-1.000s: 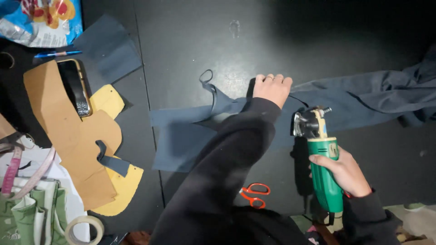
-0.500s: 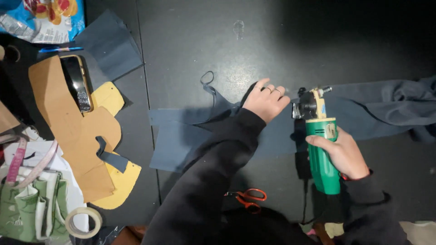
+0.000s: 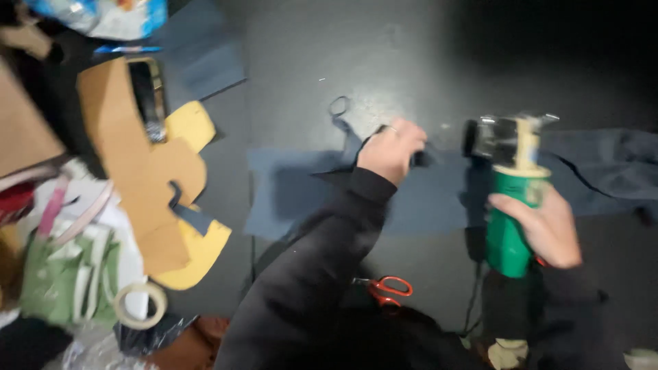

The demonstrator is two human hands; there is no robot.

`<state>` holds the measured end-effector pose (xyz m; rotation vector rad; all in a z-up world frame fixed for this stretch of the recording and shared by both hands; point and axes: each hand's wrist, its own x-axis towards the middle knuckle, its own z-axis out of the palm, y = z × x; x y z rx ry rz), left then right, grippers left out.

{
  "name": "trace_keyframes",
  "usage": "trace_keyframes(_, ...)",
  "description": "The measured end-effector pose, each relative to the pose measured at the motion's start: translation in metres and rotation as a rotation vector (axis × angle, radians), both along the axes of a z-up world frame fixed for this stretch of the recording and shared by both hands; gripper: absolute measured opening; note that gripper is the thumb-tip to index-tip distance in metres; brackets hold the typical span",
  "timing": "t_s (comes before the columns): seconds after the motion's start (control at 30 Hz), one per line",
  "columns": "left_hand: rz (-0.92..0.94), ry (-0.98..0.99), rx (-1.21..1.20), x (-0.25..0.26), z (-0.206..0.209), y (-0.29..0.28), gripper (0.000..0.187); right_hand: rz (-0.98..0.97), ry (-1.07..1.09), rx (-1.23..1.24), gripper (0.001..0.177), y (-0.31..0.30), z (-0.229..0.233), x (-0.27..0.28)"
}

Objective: The person places a yellow paper pattern on a dark fabric sheet and uses a green electric rotary cutter to cut along the pattern's edges. They then use red-handled scissors to trim the cut fabric pieces and refine the shape.

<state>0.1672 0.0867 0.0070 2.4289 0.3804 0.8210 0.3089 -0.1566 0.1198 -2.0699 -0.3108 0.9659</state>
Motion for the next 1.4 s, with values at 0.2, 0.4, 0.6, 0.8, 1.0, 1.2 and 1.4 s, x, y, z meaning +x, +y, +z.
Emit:
trace_keyframes(0.2,0.377,-0.676,-1.155,-0.148,0.074,0.118,0.021,-0.007,-0.518,-0.213,0.049,-0.127,-0.02,-0.012)
trace_keyframes(0.4,-0.15,-1.112,-1.459,-0.35,0.263,0.096,0.003,0.227,-0.901,-0.029,0.051,-0.297,-0.198,0.066)
trace_keyframes(0.6,0.199,-1.34,-1.054,-0.478,0.332,0.025,0.005,0.335,-0.756,0.027,0.044,-0.236,-0.199,0.056)
trace_keyframes(0.8,0.678,-1.296,-0.503,-0.641,0.296,-0.002,0.014,0.433,-0.584,-0.004,0.037,-0.201,-0.202,-0.01)
trace_keyframes(1.0,1.159,-1.002,-0.101,-0.785,0.252,-0.04,0.027,0.62,-0.358,-0.124,0.038,-0.155,-0.189,-0.153)
trace_keyframes(1.2,1.327,-0.649,-0.171,-0.886,0.086,-0.009,0.033,0.871,-0.518,-0.05,0.057,-0.196,-0.375,-0.105)
trace_keyframes(1.4,1.484,-0.416,-0.662,-0.928,-0.116,0.009,0.033,0.993,-0.383,-0.244,0.072,-0.187,-0.345,-0.117)
